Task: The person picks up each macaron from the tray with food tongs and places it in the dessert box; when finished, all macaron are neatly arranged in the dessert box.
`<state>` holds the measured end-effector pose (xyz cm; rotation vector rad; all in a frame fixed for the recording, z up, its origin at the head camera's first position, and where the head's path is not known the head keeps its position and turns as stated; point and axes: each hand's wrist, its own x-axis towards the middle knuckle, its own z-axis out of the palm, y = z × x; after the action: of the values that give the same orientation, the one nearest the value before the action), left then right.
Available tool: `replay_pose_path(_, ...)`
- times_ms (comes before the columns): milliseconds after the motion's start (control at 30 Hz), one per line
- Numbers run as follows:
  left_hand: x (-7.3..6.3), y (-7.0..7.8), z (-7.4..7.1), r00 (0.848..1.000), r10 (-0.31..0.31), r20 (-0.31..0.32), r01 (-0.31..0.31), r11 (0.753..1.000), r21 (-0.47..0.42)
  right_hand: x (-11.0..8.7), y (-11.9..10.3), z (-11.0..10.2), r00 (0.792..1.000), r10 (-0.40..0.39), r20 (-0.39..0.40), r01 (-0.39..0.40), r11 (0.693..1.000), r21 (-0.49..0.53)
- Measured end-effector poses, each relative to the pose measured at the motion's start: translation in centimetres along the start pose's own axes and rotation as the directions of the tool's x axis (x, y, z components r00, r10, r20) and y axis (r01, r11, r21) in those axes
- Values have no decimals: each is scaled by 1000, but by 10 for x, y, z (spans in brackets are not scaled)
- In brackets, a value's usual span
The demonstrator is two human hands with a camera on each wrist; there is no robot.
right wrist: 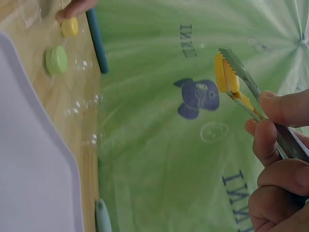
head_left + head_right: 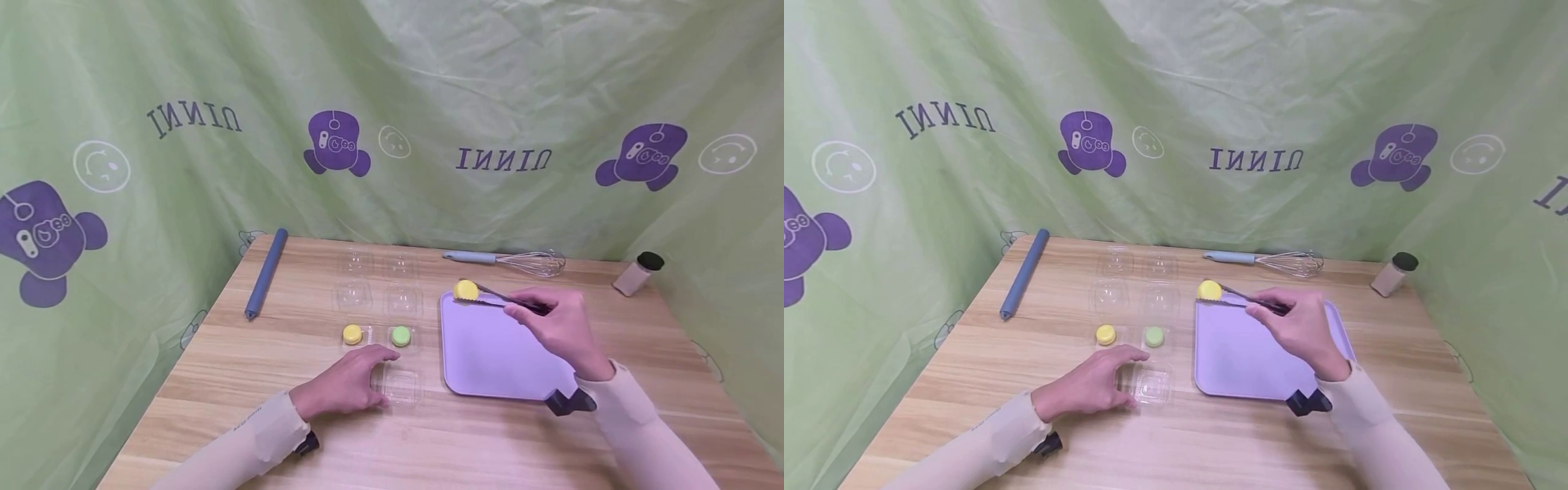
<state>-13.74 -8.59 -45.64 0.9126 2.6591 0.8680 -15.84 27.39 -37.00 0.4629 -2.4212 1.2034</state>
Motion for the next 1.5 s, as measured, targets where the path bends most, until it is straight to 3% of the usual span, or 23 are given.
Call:
replay_pose_path(367, 1, 0, 0, 1000, 2, 8, -2, 1000, 6, -5, -12, 34, 982, -140, 125, 125, 985, 123)
replay_pose_path(567, 1, -1, 0, 1000, 0, 6, 0, 1000, 8, -10, -13, 54, 945, -280, 171, 260, 957, 131)
replay_pose_path(700, 1, 0, 0, 1000, 10, -3, -10, 1000, 8, -14, -14, 66, 918, -327, 226, 308, 944, 116)
replay_pose_path(1100, 0, 0, 0, 1000, -3, 2, 3, 1000, -5, -30, -8, 94, 861, -249, 444, 253, 966, 51)
replay_pose_path(1500, 0, -1, 0, 1000, 4, 2, -4, 1000, -3, -36, 3, 110, 840, -192, 508, 210, 977, 22)
